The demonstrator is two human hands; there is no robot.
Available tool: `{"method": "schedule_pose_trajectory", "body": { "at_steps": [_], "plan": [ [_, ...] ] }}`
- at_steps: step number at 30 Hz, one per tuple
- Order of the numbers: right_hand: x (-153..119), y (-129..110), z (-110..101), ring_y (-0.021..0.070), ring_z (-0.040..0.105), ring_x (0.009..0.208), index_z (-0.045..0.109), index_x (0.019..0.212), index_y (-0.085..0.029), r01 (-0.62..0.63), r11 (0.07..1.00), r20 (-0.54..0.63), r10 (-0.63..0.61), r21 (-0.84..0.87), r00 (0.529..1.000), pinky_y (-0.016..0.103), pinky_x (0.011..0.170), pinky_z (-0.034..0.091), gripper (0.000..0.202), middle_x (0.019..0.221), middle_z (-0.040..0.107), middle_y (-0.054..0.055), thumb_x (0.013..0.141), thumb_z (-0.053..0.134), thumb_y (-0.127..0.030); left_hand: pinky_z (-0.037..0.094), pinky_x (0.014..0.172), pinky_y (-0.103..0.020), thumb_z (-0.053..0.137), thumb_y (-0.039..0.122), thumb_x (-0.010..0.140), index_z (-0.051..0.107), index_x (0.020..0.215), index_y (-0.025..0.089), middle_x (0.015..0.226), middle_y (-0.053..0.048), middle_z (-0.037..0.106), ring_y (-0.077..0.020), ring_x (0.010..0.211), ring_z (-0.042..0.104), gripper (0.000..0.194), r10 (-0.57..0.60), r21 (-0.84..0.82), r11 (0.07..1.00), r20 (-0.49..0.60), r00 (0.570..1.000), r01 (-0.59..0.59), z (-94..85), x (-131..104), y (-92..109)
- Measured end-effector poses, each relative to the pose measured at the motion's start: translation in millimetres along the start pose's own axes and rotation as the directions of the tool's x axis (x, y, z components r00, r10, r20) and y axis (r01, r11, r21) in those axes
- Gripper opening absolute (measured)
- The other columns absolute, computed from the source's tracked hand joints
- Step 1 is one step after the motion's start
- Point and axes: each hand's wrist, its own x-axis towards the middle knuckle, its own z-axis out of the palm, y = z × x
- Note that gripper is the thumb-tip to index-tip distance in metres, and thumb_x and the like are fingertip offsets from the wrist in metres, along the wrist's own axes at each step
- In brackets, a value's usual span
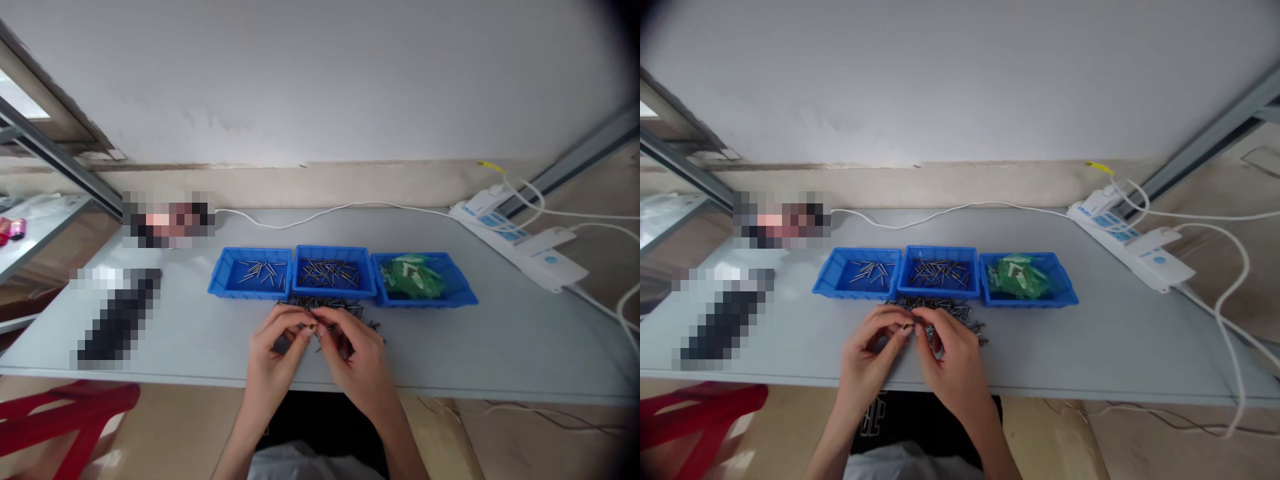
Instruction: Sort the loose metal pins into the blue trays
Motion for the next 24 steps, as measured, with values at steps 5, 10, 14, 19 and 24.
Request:
{"method": "schedule_pose_trajectory", "body": {
  "at_steps": [5,10,14,19,24],
  "plan": [
    [0,-2,-1,0.012,0.059,0.063,0.072,0.124,-0.027,0.08,0.997,-0.065,-0.079,0.023,0.995,0.026,0.062,0.054,0.024,0.095,0.074,0.001,0.103,0.065,-0.018,0.055,0.068,-0.023,0.071,0.02,0.101,0.083,0.103,0.022,0.102,-0.008,0.079,-0.0164,0.08,0.072,0.012,-0.006,-0.008,1.0,0.045,0.999,0.006,0.2,1,3],
    [1,-2,-2,0.0129,0.065,0.066,0.075,0.112,-0.027,0.186,0.983,-0.119,-0.184,0.004,0.976,0.025,0.058,0.056,0.016,0.094,0.074,0.002,0.101,0.072,-0.016,0.055,0.067,-0.022,0.073,0.015,0.097,0.083,0.099,0.02,0.094,-0.006,0.078,-0.0147,0.075,0.069,0.011,0.053,0.023,0.998,0.039,0.998,-0.054,0.2,2,5],
    [0,-2,-2,0.0136,0.067,0.066,0.077,0.108,-0.028,0.246,0.968,-0.178,-0.251,-0.049,0.952,0.027,0.058,0.058,0.015,0.094,0.076,0.003,0.101,0.072,-0.015,0.055,0.065,-0.023,0.073,0.021,0.098,0.083,0.097,0.02,0.096,-0.007,0.079,-0.0148,0.073,0.068,0.01,0.037,0.02,0.999,0.032,0.999,-0.037,1.5,3,5],
    [22,-11,-13,0.0133,0.064,0.062,0.076,0.111,-0.028,0.228,0.965,-0.343,-0.26,-0.132,0.902,0.029,0.057,0.057,0.017,0.101,0.078,0.004,0.101,0.072,-0.015,0.053,0.063,-0.024,0.067,0.035,0.105,0.08,0.112,0.021,0.094,-0.006,0.081,-0.0133,0.063,0.063,0.02,-0.114,-0.046,0.993,-0.061,0.992,0.112,2.6,0,2],
    [44,-9,-22,0.0128,0.057,0.056,0.076,0.116,-0.026,0.12,0.935,-0.332,-0.236,-0.334,0.913,0.03,0.061,0.052,0.013,0.093,0.078,0.002,0.105,0.069,-0.022,0.05,0.063,-0.023,0.062,0.041,0.108,0.08,0.103,0.021,0.086,-0.005,0.078,-0.0138,0.065,0.062,0.027,-0.151,-0.043,0.988,-0.054,0.987,0.149,2.1,-3,2]
  ]
}}
